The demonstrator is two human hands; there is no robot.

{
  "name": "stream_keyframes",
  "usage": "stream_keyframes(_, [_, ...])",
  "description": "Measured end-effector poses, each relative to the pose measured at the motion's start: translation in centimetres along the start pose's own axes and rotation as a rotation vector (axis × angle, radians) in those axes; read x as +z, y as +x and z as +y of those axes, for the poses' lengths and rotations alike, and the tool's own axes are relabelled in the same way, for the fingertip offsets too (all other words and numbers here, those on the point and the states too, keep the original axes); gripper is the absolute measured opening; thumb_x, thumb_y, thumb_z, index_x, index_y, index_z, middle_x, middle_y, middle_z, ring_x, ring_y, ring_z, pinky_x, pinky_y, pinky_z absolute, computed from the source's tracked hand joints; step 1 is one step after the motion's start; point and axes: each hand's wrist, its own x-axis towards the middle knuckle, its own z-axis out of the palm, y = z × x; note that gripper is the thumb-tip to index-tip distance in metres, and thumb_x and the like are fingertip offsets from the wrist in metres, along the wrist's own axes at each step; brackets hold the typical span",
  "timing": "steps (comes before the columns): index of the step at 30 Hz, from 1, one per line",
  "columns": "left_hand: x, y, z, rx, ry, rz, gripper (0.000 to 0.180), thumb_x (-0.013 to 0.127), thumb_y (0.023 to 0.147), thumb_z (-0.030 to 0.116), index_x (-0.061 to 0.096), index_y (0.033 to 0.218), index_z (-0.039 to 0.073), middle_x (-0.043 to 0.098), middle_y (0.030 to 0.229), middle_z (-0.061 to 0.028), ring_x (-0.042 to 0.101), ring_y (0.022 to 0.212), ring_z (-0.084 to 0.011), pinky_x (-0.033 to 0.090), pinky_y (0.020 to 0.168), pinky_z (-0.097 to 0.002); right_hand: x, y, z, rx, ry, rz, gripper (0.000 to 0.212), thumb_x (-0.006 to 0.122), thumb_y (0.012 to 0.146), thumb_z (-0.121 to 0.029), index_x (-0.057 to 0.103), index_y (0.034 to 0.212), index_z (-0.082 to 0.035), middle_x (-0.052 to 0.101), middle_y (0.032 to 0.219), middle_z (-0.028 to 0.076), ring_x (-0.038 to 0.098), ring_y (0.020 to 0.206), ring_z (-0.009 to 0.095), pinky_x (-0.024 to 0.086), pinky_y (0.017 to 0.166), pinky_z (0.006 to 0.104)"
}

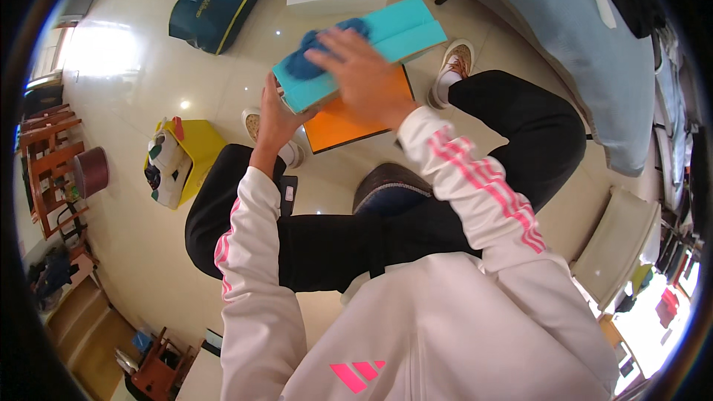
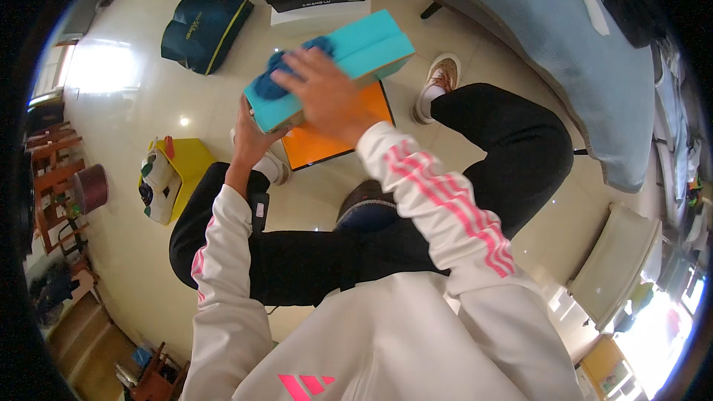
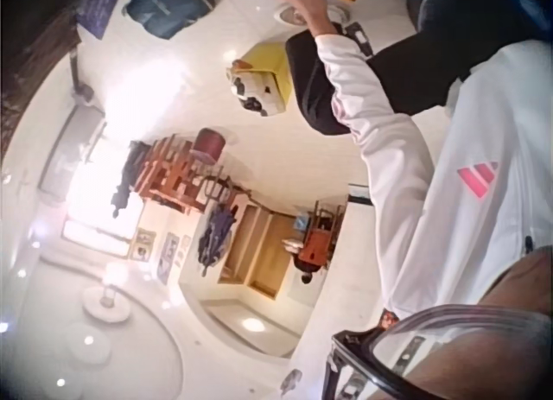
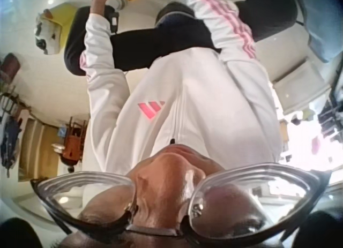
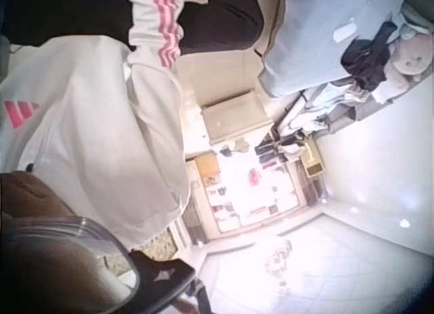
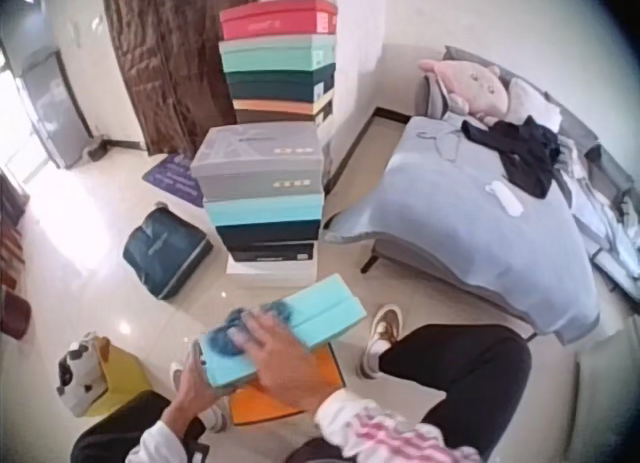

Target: The user is seen cleaning the surface of shoeboxes using a blue cloth.

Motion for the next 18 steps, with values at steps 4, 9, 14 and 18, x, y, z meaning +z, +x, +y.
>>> stream_keyframes(4, [-0.2, 0.8, 0.7, -0.049, 0.019, -0.005, 0.106, 0.100, 0.065, 0.023, 0.039, 0.149, 0.002, 0.057, 0.138, -0.0238, 0.054, 0.129, -0.0404, 0.047, 0.110, -0.0494, -5.3, -1.4, 9.8, 0.203, -0.160, 0.134, 0.045, 0.062, 0.093, -0.004, 0.067, 0.137, -0.011, 0.061, 0.147, 0.019, 0.052, 0.142, 0.038, 0.036, 0.123, 0.0489])
stream_keyframes(9, [-0.3, 1.0, 0.5, 0.030, 0.083, -0.006, 0.104, 0.099, 0.068, 0.027, 0.039, 0.150, 0.005, 0.061, 0.137, -0.0219, 0.059, 0.131, -0.0403, 0.048, 0.111, -0.0485, -3.0, -1.8, 7.5, 0.269, -0.244, 0.217, 0.047, 0.060, 0.090, -0.003, 0.067, 0.136, -0.010, 0.062, 0.144, 0.021, 0.055, 0.138, 0.039, 0.039, 0.120, 0.0518])
stream_keyframes(14, [0.2, 0.7, 0.9, -0.044, 0.013, 0.000, 0.100, 0.099, 0.066, 0.023, 0.043, 0.146, 0.001, 0.058, 0.140, -0.0219, 0.052, 0.133, -0.0423, 0.045, 0.112, -0.0503, 2.3, -0.9, -0.8, 0.084, -0.084, 0.209, 0.049, 0.062, 0.090, -0.009, 0.066, 0.139, -0.011, 0.061, 0.145, 0.021, 0.053, 0.139, 0.041, 0.036, 0.123, 0.0523])
stream_keyframes(18, [0.7, 0.6, -2.2, 0.077, -0.006, 0.000, 0.093, 0.094, 0.068, 0.018, 0.050, 0.149, 0.003, 0.053, 0.153, -0.0203, 0.046, 0.143, -0.0434, 0.038, 0.119, -0.0515, 4.4, -0.6, -6.5, 0.014, 0.029, 0.067, 0.053, 0.061, 0.090, -0.009, 0.064, 0.143, -0.014, 0.056, 0.152, 0.017, 0.048, 0.144, 0.038, 0.034, 0.125, 0.0510])
